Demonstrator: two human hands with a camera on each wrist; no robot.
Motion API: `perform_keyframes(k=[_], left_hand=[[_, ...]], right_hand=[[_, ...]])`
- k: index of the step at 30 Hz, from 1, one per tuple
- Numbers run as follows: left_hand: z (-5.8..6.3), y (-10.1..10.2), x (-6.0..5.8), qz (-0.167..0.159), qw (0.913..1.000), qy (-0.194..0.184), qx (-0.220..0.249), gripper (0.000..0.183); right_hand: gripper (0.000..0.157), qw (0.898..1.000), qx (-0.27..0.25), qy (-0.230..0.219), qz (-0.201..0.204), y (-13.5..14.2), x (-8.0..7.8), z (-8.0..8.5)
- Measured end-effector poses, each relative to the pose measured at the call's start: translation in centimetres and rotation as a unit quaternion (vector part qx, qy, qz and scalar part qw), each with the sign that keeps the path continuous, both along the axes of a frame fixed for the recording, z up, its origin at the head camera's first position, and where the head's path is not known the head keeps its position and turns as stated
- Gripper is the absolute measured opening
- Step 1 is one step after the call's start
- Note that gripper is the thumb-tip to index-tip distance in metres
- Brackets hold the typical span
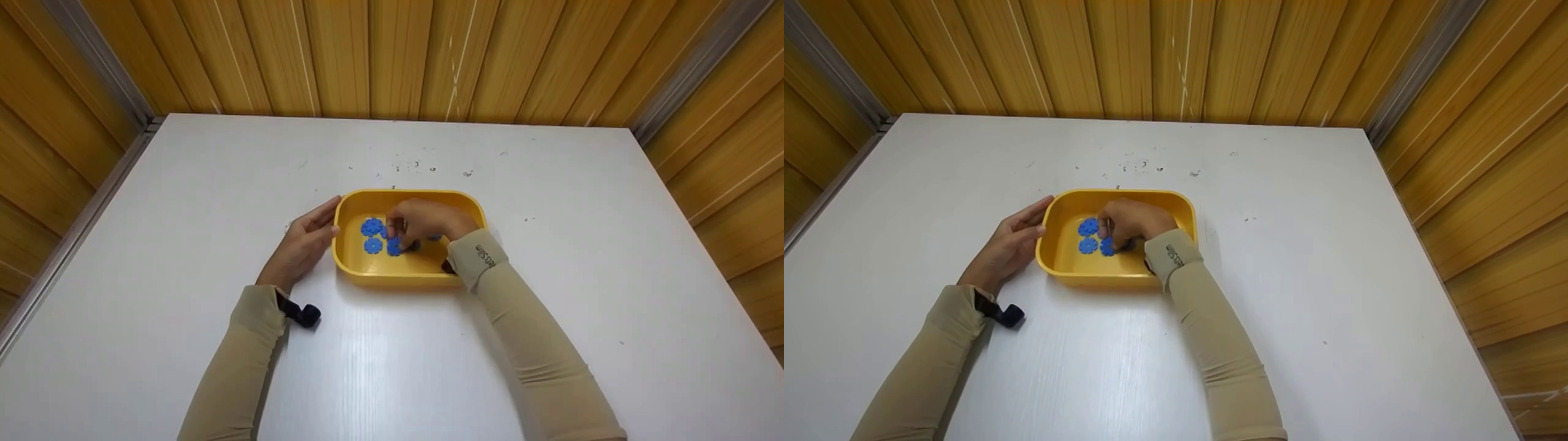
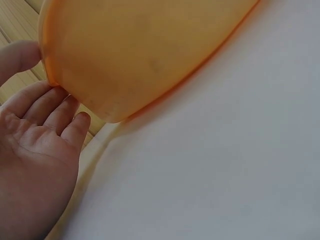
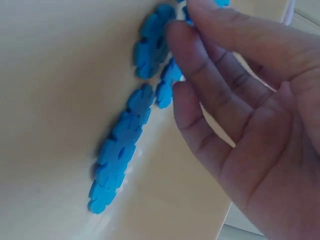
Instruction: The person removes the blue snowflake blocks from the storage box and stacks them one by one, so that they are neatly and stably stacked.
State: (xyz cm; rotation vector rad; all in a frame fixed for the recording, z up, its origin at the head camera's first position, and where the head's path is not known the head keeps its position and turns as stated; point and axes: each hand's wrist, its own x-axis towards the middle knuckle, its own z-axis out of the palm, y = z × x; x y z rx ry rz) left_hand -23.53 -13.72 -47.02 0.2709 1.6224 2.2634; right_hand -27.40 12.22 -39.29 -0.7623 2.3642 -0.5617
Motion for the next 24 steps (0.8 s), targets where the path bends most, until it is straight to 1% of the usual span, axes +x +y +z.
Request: perform_keyframes(k=[4,9,15,24], left_hand=[[0.2,0.1,0.1,0.000,1.0000,0.001,-0.009,0.066],[0.3,0.0,0.2,0.001,1.0000,0.002,-0.007,0.066],[0.1,0.0,0.3,0.006,1.0000,0.006,0.003,0.067],[0.0,-0.1,0.2,0.004,0.9998,0.007,0.017,0.067]], right_hand=[[0.016,1.000,-0.006,0.004,-0.002,0.4,0.0,0.3],[0.015,1.000,-0.003,0.007,-0.008,0.8,0.0,1.1],[0.016,0.999,-0.007,0.029,-0.017,1.7,0.1,2.4],[0.017,0.998,-0.033,0.027,-0.044,3.6,0.3,4.0]])
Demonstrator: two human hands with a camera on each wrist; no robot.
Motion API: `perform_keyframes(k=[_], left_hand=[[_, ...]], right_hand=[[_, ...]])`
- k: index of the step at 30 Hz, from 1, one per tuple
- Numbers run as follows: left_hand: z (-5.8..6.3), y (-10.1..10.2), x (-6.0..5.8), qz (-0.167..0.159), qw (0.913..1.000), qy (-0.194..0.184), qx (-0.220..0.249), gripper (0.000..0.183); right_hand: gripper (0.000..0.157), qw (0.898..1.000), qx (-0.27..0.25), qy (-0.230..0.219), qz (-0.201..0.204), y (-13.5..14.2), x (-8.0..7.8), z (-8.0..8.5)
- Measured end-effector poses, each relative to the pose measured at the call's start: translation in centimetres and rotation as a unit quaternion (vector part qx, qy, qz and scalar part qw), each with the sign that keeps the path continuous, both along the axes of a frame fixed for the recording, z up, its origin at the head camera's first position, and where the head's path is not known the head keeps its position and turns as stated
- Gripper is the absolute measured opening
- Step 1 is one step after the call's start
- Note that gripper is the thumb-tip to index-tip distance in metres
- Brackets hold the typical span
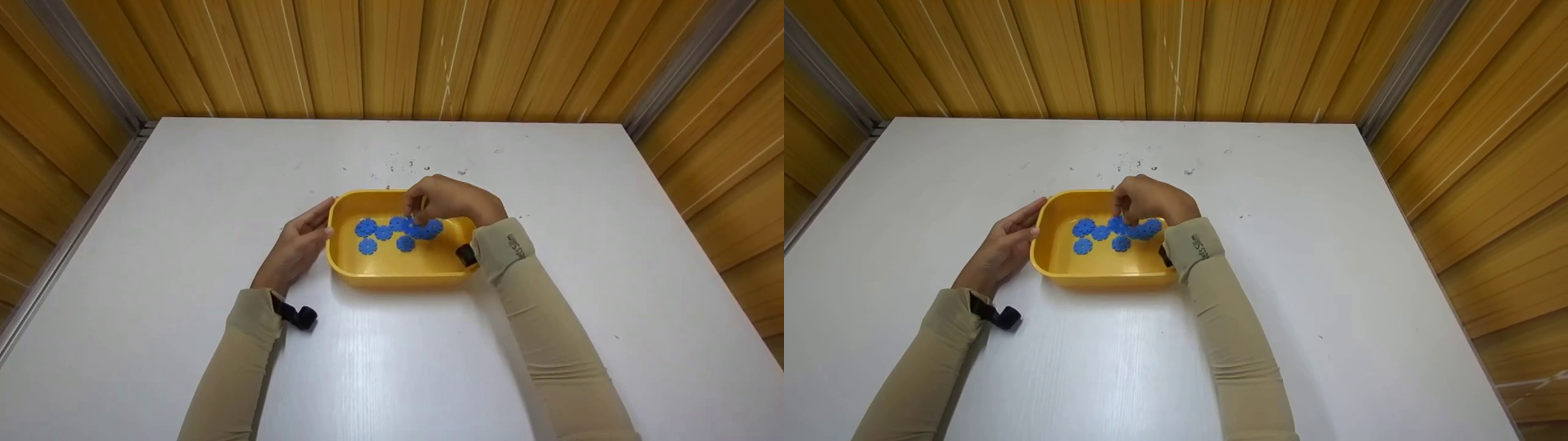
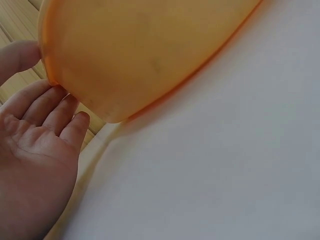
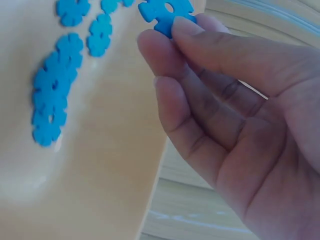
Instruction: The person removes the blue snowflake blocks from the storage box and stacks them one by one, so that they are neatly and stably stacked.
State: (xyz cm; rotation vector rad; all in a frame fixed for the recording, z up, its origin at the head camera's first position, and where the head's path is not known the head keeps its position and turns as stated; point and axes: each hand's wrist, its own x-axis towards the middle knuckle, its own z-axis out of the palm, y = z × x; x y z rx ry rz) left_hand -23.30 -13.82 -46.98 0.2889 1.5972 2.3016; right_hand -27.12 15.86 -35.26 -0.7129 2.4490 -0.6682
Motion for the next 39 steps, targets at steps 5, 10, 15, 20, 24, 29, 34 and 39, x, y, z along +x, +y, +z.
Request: perform_keyframes(k=[5,10,15,20,24,29,34,39], left_hand=[[0.0,-0.1,-0.1,0.001,1.0000,-0.005,0.005,0.067],[0.0,-0.1,-0.1,0.001,1.0000,-0.006,-0.005,0.067],[-0.1,0.0,-0.2,0.003,1.0000,-0.005,0.001,0.066],[-0.1,0.1,-0.3,0.005,0.9999,-0.010,0.008,0.066],[0.0,0.2,-0.3,0.004,0.9998,-0.020,0.009,0.067],[0.0,0.2,-0.3,0.004,0.9998,-0.017,0.006,0.067],[-0.1,0.1,-0.2,0.004,0.9999,-0.010,0.000,0.067],[-0.2,0.1,-0.2,-0.001,1.0000,-0.007,0.000,0.068]], right_hand=[[0.013,0.999,-0.016,0.025,-0.012,1.5,0.1,0.7],[0.014,0.998,-0.025,0.043,-0.043,3.4,0.3,1.0],[0.015,0.994,-0.041,0.062,-0.074,5.2,0.5,0.8],[0.014,0.989,-0.050,0.088,-0.104,7.0,0.9,0.7],[0.016,0.983,-0.062,0.099,-0.139,8.4,1.3,0.5],[0.021,0.977,-0.067,0.105,-0.172,9.9,1.8,0.1],[0.022,0.970,-0.076,0.102,-0.207,11.4,2.3,-0.7],[0.024,0.965,-0.073,0.091,-0.237,12.6,2.7,-1.5]])
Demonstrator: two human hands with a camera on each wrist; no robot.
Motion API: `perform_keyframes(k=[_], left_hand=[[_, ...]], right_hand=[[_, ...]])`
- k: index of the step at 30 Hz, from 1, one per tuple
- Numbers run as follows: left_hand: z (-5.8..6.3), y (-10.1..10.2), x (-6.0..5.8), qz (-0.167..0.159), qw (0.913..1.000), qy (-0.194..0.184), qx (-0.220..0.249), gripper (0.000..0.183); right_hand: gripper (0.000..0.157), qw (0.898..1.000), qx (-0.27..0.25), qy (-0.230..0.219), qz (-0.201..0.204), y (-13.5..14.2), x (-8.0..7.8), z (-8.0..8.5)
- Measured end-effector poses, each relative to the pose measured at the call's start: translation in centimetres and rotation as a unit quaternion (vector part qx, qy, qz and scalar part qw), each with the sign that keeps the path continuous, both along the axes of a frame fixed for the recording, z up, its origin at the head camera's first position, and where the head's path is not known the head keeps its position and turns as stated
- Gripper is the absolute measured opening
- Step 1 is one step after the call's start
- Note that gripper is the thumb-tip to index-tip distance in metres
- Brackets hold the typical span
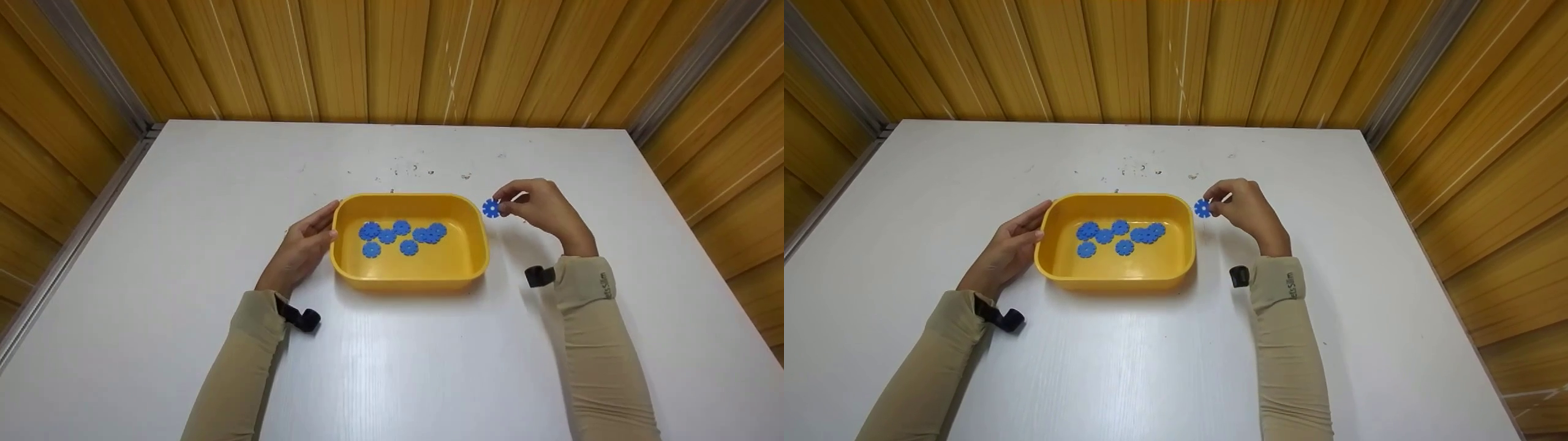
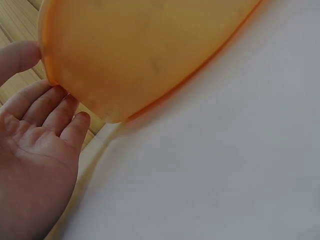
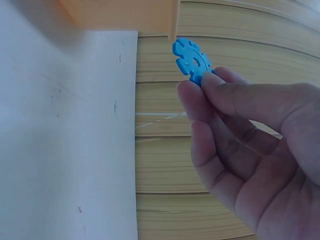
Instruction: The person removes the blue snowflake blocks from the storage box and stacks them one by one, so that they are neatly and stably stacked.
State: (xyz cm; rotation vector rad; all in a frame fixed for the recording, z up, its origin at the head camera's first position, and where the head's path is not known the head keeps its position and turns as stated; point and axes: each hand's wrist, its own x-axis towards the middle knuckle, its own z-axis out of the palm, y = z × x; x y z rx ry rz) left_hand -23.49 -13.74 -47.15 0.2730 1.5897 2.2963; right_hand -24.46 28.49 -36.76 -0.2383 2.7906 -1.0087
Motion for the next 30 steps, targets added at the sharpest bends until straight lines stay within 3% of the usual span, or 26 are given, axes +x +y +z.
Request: perform_keyframes(k=[16,23,30], left_hand=[[0.0,0.0,0.1,0.005,0.9999,0.001,-0.010,0.067],[0.0,0.0,0.3,0.010,0.9998,0.000,-0.018,0.068],[0.2,0.1,0.0,0.010,0.9999,-0.007,-0.008,0.067]], right_hand=[[0.028,0.998,0.012,-0.043,-0.038,2.4,-0.2,-3.2],[0.027,0.999,0.025,-0.033,-0.020,3.3,-0.1,-4.5],[0.030,0.997,0.024,-0.062,-0.035,3.7,-0.1,-4.6]])
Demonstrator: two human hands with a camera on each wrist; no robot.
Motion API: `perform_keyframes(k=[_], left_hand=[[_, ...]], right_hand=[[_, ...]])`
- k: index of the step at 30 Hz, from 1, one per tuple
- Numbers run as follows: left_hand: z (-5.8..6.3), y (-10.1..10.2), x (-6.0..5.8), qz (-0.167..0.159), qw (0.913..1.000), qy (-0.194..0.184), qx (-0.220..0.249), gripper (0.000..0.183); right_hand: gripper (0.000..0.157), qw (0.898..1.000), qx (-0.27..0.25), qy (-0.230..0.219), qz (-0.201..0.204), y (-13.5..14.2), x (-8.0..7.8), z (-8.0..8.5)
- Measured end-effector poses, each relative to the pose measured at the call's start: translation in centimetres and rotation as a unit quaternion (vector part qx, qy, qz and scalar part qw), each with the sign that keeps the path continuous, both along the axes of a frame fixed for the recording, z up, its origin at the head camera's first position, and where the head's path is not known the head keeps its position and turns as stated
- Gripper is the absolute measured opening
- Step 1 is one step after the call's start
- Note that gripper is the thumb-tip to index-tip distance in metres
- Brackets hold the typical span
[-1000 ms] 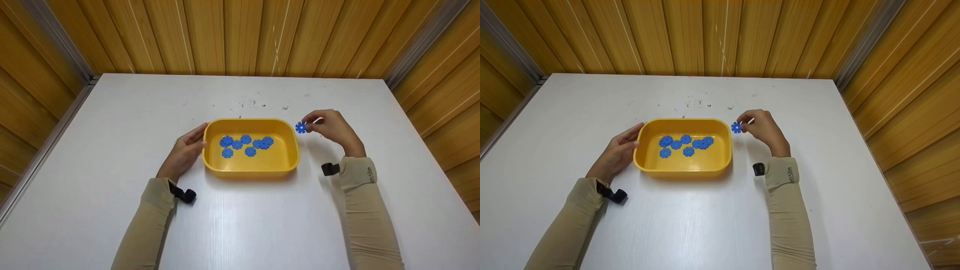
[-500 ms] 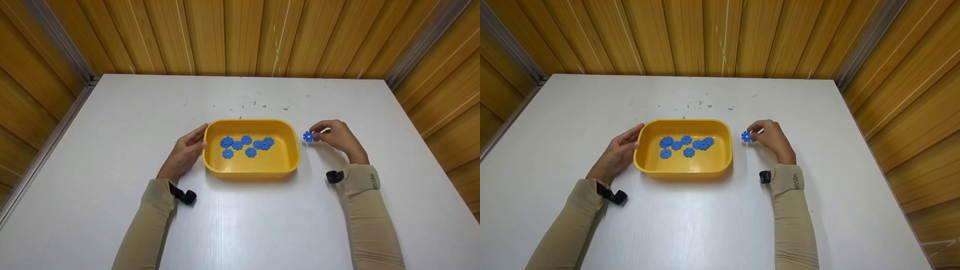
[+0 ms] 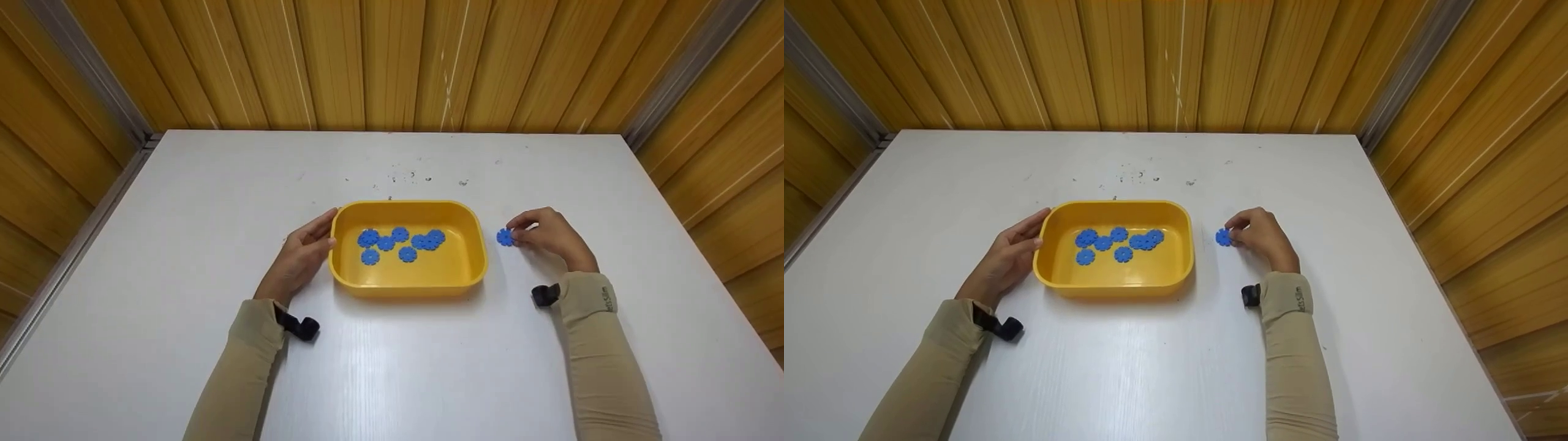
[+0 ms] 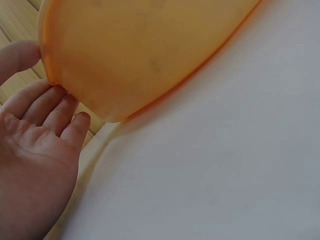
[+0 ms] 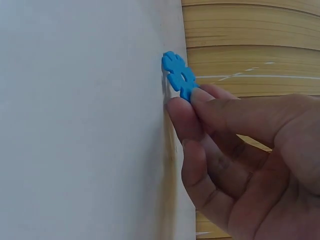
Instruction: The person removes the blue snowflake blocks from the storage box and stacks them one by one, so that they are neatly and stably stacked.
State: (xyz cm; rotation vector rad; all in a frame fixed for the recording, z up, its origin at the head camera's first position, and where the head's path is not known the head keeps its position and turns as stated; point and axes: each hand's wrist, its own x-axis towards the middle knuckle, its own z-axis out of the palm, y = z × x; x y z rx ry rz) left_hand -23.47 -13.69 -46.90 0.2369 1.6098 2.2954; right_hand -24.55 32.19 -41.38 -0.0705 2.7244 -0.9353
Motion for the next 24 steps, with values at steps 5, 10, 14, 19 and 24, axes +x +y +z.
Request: perform_keyframes(k=[5,10,14,19,24], left_hand=[[0.14,0.02,-0.07,-0.002,1.0000,0.001,0.007,0.068],[0.14,0.06,-0.02,0.000,1.0000,0.002,0.006,0.067],[0.00,0.05,-0.02,-0.006,1.0000,0.003,0.005,0.067],[-0.19,-0.10,0.00,-0.011,0.9999,0.011,0.005,0.067],[-0.27,-0.15,0.07,-0.011,0.9998,0.018,0.006,0.066]], right_hand=[[0.031,1.000,0.000,-0.023,-0.017,0.09,-0.17,0.25],[0.032,0.999,0.002,-0.038,-0.031,0.13,-0.26,0.37],[0.033,0.998,0.001,-0.046,-0.036,0.01,-0.13,0.34],[0.035,0.998,0.005,-0.050,-0.035,-0.08,-0.03,0.19],[0.035,0.999,0.004,-0.037,-0.029,0.00,0.01,-0.05]])
